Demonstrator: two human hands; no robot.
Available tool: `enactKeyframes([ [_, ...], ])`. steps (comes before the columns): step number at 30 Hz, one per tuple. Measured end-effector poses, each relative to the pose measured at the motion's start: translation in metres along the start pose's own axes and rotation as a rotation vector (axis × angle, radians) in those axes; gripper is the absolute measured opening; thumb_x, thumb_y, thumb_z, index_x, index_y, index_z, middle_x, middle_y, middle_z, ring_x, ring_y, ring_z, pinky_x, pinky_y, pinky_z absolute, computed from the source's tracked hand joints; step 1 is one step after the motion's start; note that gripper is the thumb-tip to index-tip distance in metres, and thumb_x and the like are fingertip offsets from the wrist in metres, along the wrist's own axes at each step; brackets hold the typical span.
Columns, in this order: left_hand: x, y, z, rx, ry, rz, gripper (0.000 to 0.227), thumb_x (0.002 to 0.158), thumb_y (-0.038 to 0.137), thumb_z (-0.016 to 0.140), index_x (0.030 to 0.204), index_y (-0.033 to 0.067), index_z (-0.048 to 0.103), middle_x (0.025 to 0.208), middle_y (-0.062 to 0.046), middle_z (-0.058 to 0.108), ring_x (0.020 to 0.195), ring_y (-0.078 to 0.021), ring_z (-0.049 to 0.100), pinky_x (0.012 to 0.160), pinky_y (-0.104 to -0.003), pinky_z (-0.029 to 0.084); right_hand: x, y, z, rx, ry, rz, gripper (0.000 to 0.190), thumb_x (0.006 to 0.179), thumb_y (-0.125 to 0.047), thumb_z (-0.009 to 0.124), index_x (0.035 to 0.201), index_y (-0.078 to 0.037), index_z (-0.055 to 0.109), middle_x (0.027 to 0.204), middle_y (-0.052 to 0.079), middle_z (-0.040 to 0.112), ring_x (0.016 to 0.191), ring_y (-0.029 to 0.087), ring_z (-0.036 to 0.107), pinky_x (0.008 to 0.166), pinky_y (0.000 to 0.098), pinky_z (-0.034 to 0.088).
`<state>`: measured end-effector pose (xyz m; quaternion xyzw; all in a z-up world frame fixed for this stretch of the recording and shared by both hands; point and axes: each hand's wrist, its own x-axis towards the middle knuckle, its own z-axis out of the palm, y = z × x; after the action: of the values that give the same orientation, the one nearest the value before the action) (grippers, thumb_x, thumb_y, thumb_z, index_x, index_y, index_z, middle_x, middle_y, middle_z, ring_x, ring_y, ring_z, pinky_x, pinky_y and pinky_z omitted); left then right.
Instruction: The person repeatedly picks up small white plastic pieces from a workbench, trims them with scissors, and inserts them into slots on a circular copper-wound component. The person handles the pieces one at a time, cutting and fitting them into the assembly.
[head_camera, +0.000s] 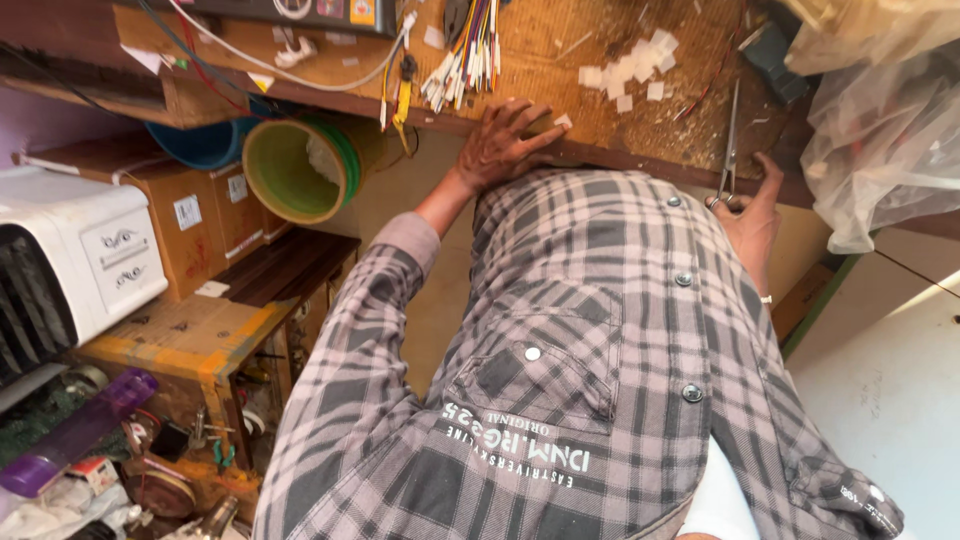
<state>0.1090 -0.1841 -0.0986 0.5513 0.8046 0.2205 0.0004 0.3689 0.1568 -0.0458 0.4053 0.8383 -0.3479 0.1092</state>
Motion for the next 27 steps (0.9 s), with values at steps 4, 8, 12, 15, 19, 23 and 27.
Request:
enactKeyframes([
  [4, 0.008, -0.003, 0.001, 0.029, -0.059, 0.130, 0.032, 0.105, 0.023, 0.064, 0.137, 0.0247, 0.067, 0.141, 0.000, 0.056, 0.124, -0.0222, 0.052, 0.106, -0.040, 0.042, 0.007, 0.005, 0.000, 0.031, -0.033, 0.044, 0.084, 0.093, -0.014, 0.082, 0.159, -0.025, 0.031, 0.101, 0.013, 0.078, 0.091, 0.028, 0.077, 0.084, 0.0419, 0.056],
  [8, -0.010, -0.001, 0.012, -0.047, -0.053, 0.076, 0.033, 0.097, 0.019, 0.063, 0.130, 0.0209, 0.068, 0.135, 0.000, 0.061, 0.115, -0.0237, 0.056, 0.100, -0.041, 0.046, 0.011, 0.021, 0.001, 0.048, -0.046, -0.033, 0.090, 0.090, -0.014, 0.083, 0.162, -0.022, 0.030, 0.104, 0.012, 0.077, 0.092, 0.027, 0.075, 0.083, 0.0410, 0.056],
  [12, -0.013, -0.008, 0.039, 0.125, 0.068, 0.163, 0.043, 0.094, 0.016, 0.061, 0.137, 0.0172, 0.066, 0.135, -0.001, 0.065, 0.109, -0.0272, 0.057, 0.094, -0.040, 0.049, 0.015, 0.025, 0.003, 0.133, 0.027, -0.116, 0.086, 0.088, -0.018, 0.084, 0.161, -0.018, 0.039, 0.103, 0.012, 0.077, 0.104, 0.025, 0.073, 0.090, 0.0409, 0.053],
  [15, -0.002, -0.006, 0.043, 0.317, -0.019, 0.322, 0.049, 0.089, 0.014, 0.062, 0.138, 0.0194, 0.067, 0.138, -0.005, 0.064, 0.108, -0.0299, 0.064, 0.092, -0.043, 0.054, 0.019, 0.004, -0.011, 0.128, 0.069, -0.186, 0.062, 0.088, -0.022, 0.080, 0.144, -0.006, 0.058, 0.108, 0.016, 0.072, 0.098, 0.024, 0.067, 0.085, 0.0375, 0.053],
  [19, -0.009, 0.002, 0.024, -0.114, 0.069, 0.189, 0.034, 0.086, 0.012, 0.064, 0.119, 0.0128, 0.071, 0.116, -0.005, 0.069, 0.097, -0.0288, 0.066, 0.085, -0.040, 0.055, 0.010, -0.024, -0.024, 0.261, -0.055, 0.056, 0.053, 0.085, -0.017, 0.078, 0.135, -0.006, 0.065, 0.091, 0.011, 0.080, 0.082, 0.015, 0.072, 0.080, 0.0306, 0.054],
  [23, 0.006, 0.013, 0.004, -0.347, 0.139, -0.156, 0.027, 0.086, 0.004, 0.063, 0.111, 0.0119, 0.068, 0.097, -0.008, 0.069, 0.092, -0.0300, 0.066, 0.086, -0.041, 0.057, 0.016, -0.052, -0.036, 0.504, -0.165, -0.036, 0.046, 0.087, -0.011, 0.072, 0.132, -0.004, 0.064, 0.092, 0.012, 0.081, 0.083, 0.016, 0.073, 0.079, 0.0298, 0.057],
  [27, 0.056, 0.026, -0.010, -0.822, 0.319, -0.766, 0.011, 0.103, 0.011, 0.061, 0.110, 0.0108, 0.068, 0.088, -0.002, 0.071, 0.075, -0.0139, 0.070, 0.062, -0.031, 0.058, 0.015, -0.078, -0.050, 0.650, -0.240, -0.126, 0.040, 0.089, -0.007, 0.068, 0.129, -0.004, 0.065, 0.095, 0.013, 0.080, 0.088, 0.016, 0.074, 0.082, 0.0298, 0.058],
])
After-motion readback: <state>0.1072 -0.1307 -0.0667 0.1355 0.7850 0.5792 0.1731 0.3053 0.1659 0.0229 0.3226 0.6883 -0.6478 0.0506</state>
